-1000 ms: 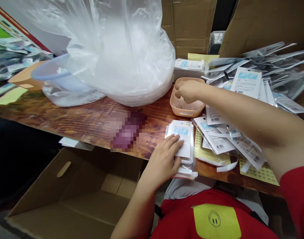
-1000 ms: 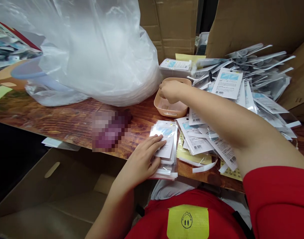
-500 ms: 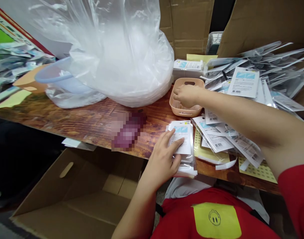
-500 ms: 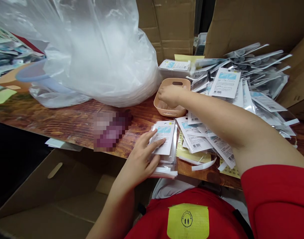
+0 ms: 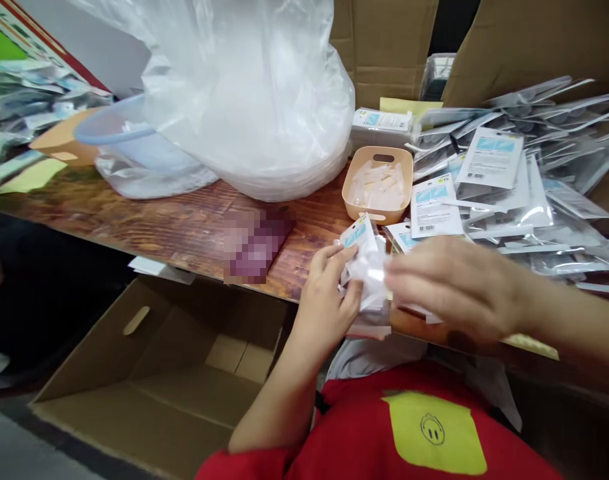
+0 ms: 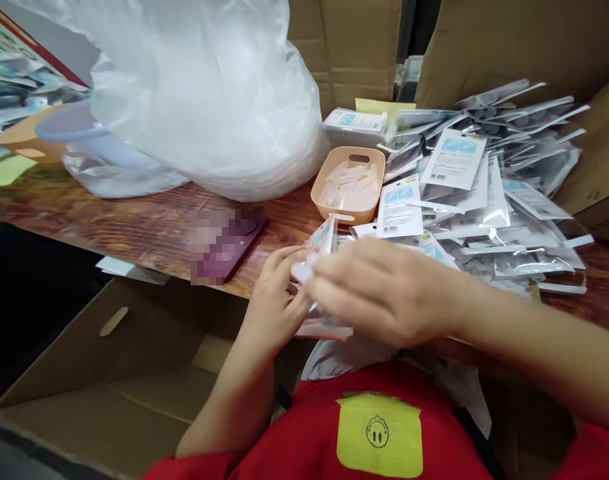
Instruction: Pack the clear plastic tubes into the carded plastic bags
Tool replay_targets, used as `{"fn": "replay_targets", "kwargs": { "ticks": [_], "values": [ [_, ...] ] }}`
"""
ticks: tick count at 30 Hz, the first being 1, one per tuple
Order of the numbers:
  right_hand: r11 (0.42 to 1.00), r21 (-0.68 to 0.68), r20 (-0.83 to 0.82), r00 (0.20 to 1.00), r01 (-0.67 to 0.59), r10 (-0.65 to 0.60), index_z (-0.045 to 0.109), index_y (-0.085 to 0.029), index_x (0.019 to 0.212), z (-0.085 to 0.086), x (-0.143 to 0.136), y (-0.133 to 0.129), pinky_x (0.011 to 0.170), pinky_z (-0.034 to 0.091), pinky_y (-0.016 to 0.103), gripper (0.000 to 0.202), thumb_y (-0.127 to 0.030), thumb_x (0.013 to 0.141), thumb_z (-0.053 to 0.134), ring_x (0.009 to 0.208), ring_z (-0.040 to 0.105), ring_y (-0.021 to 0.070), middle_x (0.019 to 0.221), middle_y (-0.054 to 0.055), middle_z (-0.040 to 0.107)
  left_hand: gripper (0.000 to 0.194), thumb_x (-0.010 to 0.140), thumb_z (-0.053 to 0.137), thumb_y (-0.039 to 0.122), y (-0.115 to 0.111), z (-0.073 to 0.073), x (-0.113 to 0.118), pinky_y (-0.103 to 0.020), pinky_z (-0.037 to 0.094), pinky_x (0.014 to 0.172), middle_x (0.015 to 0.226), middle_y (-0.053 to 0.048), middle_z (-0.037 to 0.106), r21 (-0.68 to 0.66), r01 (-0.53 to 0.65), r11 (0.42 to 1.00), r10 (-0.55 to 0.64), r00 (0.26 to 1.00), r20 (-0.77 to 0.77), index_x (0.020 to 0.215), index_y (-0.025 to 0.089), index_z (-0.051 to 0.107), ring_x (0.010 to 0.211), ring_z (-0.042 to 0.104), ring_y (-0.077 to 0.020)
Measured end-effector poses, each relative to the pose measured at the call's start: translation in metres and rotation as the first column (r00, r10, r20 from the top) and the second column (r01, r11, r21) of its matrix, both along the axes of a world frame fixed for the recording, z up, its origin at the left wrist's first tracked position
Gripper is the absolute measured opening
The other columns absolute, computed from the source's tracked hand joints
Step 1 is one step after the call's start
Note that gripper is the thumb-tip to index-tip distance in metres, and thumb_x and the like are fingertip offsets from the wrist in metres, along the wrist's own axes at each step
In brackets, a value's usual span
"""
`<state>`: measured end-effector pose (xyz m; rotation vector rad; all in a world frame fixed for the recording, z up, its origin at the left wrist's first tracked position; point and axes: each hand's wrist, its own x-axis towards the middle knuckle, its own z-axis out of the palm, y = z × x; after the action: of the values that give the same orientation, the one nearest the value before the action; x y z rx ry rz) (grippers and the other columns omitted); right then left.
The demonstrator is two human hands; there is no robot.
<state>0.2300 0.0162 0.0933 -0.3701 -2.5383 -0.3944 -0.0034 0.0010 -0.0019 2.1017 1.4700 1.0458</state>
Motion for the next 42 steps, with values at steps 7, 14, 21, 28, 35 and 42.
{"fn": "replay_targets", "kwargs": {
  "ticks": [7,14,21,28,35,42],
  "values": [
    [0.998,-0.068,-0.053,0.998,0.02,-0.023,0.067,-0.012,0.117,-0.023,0.021,-0.043,0.087,0.061,0.034,0.021,-0.016,0.103,0.051,0.101,0.067,0.0185,0.115,0.012,0.071,0.036,0.091,0.059,0.011,-0.017,0.012,0.022,-0.031,0.059,0.085,0.118,-0.008,0.071,-0.031,0.03,0.999,-0.023,0.98,0.197,0.124,0.018,0.07,0.095,0.068,-0.0174],
    [0.992,0.015,-0.034,0.992,0.121,-0.121,0.07,-0.013,0.113,-0.009,0.042,-0.064,0.091,0.056,0.035,0.026,-0.014,0.104,0.045,0.103,0.064,0.0196,0.116,0.01,0.072,0.031,0.089,0.064,0.017,-0.037,0.031,0.044,-0.021,0.054,0.06,0.105,-0.006,0.076,-0.161,0.066,0.985,0.001,0.924,0.382,0.119,0.018,0.074,0.071,0.066,-0.0117],
    [0.941,0.181,-0.023,0.958,0.285,-0.285,0.067,-0.012,0.13,-0.01,0.037,-0.073,0.085,0.047,0.036,0.035,-0.018,0.106,0.042,0.104,0.061,0.0202,0.133,0.01,0.068,0.021,0.09,0.064,0.006,-0.052,0.058,0.068,-0.022,0.062,0.078,0.101,-0.003,0.078,0.102,0.125,0.987,-0.157,0.889,0.429,0.1,0.019,0.077,0.092,0.075,-0.0146],
    [0.859,-0.451,-0.282,0.875,0.241,-0.393,0.036,-0.019,0.167,0.0,0.075,-0.079,0.112,0.052,0.045,0.078,-0.065,0.104,0.049,0.139,0.051,0.0282,0.16,0.014,0.043,0.032,0.085,0.061,-0.003,-0.047,0.077,0.087,-0.022,0.063,0.077,0.102,-0.001,0.08,0.216,0.16,0.963,-0.244,0.857,0.454,0.097,0.02,0.079,0.095,0.076,-0.0149],
    [0.463,-0.877,-0.362,0.813,-0.131,-0.455,0.066,-0.031,0.146,0.008,0.098,-0.077,0.11,0.058,0.033,0.054,-0.052,0.097,0.071,0.133,0.063,0.021,0.15,0.005,0.059,0.033,0.085,0.061,-0.004,-0.042,0.087,0.099,-0.02,0.062,0.08,0.102,0.0,0.08,0.281,0.19,0.941,-0.307,0.832,0.463,0.097,0.02,0.079,0.093,0.076,-0.0124],
    [0.687,-0.726,-0.55,0.606,-0.006,-0.575,0.082,-0.028,0.115,0.013,0.085,-0.088,0.114,0.059,0.036,0.026,-0.03,0.09,0.08,0.126,0.069,0.0194,0.128,0.002,0.073,0.037,0.092,0.065,0.008,-0.043,0.108,0.106,-0.032,0.064,0.098,0.132,-0.009,0.071,0.279,0.497,0.822,-0.568,0.75,0.339,0.124,0.023,0.077,0.126,0.068,-0.0239]
  ]
}}
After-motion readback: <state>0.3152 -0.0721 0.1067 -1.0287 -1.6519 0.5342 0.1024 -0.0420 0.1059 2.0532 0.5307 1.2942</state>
